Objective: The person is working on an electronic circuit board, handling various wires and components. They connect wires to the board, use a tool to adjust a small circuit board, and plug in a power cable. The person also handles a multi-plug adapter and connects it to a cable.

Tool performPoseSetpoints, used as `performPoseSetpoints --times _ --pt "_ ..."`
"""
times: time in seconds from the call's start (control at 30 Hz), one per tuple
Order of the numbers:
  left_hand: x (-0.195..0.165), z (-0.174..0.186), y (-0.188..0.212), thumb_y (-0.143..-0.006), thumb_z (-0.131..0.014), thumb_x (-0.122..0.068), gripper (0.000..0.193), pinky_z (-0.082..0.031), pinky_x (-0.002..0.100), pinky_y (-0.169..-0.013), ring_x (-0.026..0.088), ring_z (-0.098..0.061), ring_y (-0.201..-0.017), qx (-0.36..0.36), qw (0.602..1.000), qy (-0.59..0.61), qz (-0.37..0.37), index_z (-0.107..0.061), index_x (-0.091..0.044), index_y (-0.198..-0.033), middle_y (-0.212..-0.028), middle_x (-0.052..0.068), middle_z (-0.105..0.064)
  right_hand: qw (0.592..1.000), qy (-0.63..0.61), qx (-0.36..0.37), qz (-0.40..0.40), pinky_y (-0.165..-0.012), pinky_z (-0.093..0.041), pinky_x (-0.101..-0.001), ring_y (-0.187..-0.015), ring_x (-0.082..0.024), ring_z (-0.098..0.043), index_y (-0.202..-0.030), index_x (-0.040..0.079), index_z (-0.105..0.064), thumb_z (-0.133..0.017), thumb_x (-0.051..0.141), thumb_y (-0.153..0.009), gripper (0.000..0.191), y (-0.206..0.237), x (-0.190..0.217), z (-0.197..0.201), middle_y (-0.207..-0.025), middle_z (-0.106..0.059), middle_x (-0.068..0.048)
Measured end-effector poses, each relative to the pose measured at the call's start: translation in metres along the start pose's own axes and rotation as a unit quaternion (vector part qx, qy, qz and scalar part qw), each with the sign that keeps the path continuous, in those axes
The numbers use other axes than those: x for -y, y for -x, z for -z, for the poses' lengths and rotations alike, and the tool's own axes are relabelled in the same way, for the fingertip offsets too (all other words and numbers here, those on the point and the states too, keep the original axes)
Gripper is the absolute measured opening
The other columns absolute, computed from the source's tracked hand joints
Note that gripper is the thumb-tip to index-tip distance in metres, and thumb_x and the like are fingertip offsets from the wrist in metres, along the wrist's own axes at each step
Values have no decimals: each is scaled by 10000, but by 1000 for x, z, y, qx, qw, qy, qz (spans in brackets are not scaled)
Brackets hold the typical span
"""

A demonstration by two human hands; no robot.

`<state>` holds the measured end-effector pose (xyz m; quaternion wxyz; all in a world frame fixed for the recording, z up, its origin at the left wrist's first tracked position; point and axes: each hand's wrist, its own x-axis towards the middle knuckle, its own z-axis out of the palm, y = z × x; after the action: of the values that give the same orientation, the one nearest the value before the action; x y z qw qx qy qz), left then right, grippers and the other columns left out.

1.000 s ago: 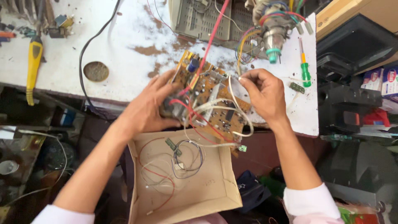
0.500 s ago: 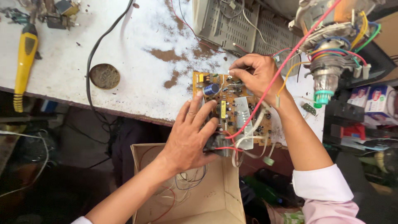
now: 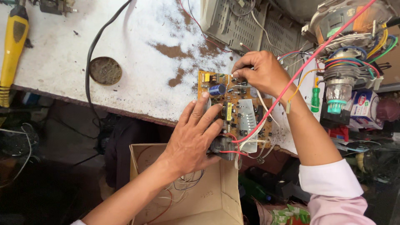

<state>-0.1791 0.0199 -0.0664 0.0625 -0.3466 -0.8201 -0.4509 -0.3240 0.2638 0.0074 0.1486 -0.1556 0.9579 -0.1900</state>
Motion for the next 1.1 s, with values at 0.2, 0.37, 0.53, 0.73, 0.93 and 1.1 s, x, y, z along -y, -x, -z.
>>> performPoseSetpoints --times 0.2,0.37,0.53,0.73,0.93,1.1 --pt "0 -1 2 -603 -889 -443 833 -210 609 -1206 483 -205 -1508 -10 1000 -3 -1 -571 -20 -1246 -1470 213 -428 998 -17 54 -31 -706 -544 -308 -754 -159 -711 -948 40 -786 -728 110 -859 128 -7 4 5 -824 -753 -80" --pt "0 -1 3 -616 -883 -451 829 -210 611 -1204 483 -202 -1510 -15 1000 2 -4 -568 -20 -1251 -1471 214 -428 997 14 80 4 -727 -545 -321 -783 -173 -705 -982 29 -774 -700 127 -903 147 -8 4 9 -867 -735 -88" --pt "1 -2 4 -631 -879 -454 825 -213 613 -1206 485 -202 -1512 -22 1000 4 -7 -564 -20 -1258 -1468 212 -429 994 39 82 60 -805 -529 -334 -893 -199 -681 -954 10 -761 -704 140 -920 145 -9 -1 10 -941 -709 -101" --pt "2 -2 5 -626 -880 -456 845 -217 616 -1203 484 -197 -1515 -25 1000 0 -10 -560 -11 -1269 -1473 214 -428 995 -18 87 53 -817 -539 -323 -903 -189 -682 -938 12 -759 -697 144 -920 147 -9 -6 9 -956 -704 -78" --pt "2 -2 7 -610 -879 -454 845 -221 614 -1205 477 -194 -1518 -19 1000 -4 -7 -566 -19 -1263 -1478 207 -430 996 0 84 39 -792 -541 -327 -875 -191 -692 -955 7 -756 -707 142 -913 149 -9 -6 8 -952 -708 -80" --pt "2 -2 8 -623 -879 -445 827 -224 615 -1202 474 -200 -1519 -27 1000 2 -6 -570 -23 -1264 -1479 209 -434 996 -10 85 18 -782 -551 -313 -867 -175 -695 -958 8 -757 -714 128 -902 140 -9 -3 7 -958 -710 -71"
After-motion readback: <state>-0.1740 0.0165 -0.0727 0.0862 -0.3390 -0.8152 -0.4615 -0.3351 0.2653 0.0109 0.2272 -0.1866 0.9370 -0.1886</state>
